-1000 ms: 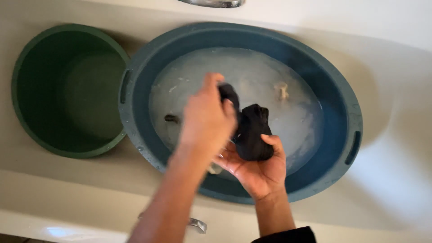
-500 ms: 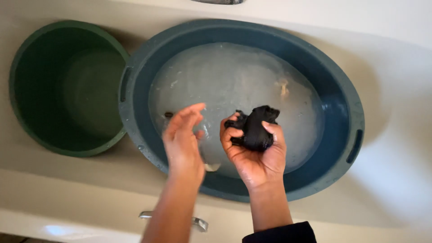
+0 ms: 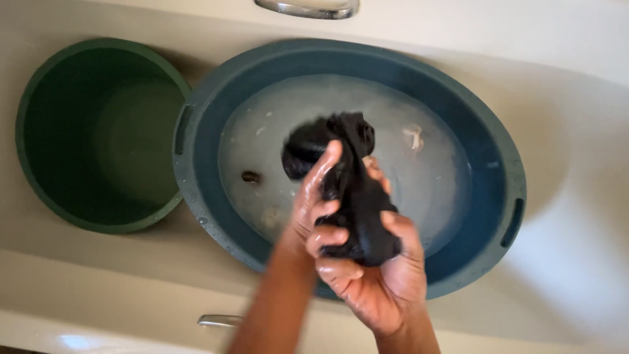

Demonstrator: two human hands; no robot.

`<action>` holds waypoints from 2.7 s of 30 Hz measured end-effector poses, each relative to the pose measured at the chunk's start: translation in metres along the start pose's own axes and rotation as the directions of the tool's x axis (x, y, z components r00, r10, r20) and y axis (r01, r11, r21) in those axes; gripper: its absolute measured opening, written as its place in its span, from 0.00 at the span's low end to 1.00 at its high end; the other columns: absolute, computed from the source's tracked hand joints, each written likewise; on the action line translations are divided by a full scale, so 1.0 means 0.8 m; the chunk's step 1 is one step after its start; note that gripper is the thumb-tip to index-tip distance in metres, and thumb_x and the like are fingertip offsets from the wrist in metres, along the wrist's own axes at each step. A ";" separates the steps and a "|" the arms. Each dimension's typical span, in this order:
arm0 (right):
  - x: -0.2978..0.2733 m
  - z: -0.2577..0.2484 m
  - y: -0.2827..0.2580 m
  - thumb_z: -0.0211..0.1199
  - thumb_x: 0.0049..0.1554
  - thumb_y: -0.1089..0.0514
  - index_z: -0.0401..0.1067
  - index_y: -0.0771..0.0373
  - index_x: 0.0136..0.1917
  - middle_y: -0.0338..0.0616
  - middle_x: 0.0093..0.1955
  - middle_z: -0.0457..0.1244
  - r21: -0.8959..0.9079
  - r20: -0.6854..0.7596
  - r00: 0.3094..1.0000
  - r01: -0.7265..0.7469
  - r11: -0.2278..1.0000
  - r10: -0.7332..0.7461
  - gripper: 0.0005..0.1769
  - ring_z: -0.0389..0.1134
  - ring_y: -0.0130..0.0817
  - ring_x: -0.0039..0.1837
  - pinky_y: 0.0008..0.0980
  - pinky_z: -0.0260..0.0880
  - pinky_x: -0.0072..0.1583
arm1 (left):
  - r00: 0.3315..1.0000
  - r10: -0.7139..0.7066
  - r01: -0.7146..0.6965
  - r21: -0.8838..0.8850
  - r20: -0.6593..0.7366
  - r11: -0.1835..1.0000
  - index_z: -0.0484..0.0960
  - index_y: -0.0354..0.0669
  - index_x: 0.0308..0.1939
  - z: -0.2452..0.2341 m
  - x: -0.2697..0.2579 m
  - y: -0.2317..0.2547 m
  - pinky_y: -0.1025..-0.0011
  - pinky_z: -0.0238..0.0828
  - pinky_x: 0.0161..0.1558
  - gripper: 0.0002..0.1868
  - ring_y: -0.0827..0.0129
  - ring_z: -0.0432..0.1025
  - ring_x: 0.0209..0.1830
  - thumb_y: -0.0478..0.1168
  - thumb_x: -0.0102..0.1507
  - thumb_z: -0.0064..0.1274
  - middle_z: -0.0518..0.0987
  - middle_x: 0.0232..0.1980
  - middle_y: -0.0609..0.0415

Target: Hand-washing various items of clothing in plastic basins inside a bathtub.

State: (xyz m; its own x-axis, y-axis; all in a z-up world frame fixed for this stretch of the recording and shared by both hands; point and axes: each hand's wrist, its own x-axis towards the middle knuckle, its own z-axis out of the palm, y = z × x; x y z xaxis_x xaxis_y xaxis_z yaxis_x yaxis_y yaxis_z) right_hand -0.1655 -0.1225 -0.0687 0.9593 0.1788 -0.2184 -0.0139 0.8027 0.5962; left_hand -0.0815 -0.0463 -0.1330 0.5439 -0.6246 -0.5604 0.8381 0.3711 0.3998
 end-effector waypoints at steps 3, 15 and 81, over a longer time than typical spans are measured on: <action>0.006 -0.002 -0.020 0.68 0.53 0.58 0.60 0.58 0.68 0.46 0.58 0.58 -0.230 -0.124 0.986 -0.140 0.963 0.113 0.32 0.59 0.35 0.54 0.27 0.62 0.44 | 0.944 -0.316 0.301 0.145 0.097 0.942 0.77 0.40 0.46 -0.015 0.029 0.056 0.67 0.77 0.48 0.27 0.63 0.77 0.44 0.63 0.65 0.55 0.82 0.43 0.52; 0.073 -0.066 -0.083 0.72 0.45 0.51 0.71 0.58 0.52 0.37 0.37 0.65 -0.740 -0.482 0.644 -0.663 -0.117 -0.594 0.22 0.63 0.29 0.36 0.33 0.57 0.35 | 0.923 0.377 -0.013 0.972 -0.079 0.236 0.56 0.35 0.69 -0.032 0.117 0.026 0.58 0.75 0.53 0.55 0.48 0.77 0.52 0.43 0.46 0.73 0.81 0.51 0.38; 0.053 -0.138 -0.117 0.69 0.49 0.68 0.72 0.69 0.43 0.42 0.32 0.65 -0.944 -0.032 0.790 -0.225 -0.243 -0.612 0.08 0.64 0.30 0.29 0.33 0.60 0.28 | 0.930 0.329 -0.221 0.965 0.165 0.141 0.77 0.40 0.57 0.026 0.065 0.020 0.59 0.78 0.52 0.33 0.45 0.78 0.52 0.41 0.48 0.64 0.85 0.47 0.39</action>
State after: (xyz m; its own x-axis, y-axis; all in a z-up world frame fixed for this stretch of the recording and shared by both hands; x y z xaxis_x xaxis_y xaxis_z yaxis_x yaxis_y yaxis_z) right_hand -0.1550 -0.1271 -0.2189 0.7579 -0.3318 -0.5617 -0.4789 0.3019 -0.8244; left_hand -0.0408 -0.0869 -0.1406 0.7744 -0.5721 -0.2703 -0.0423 -0.4731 0.8800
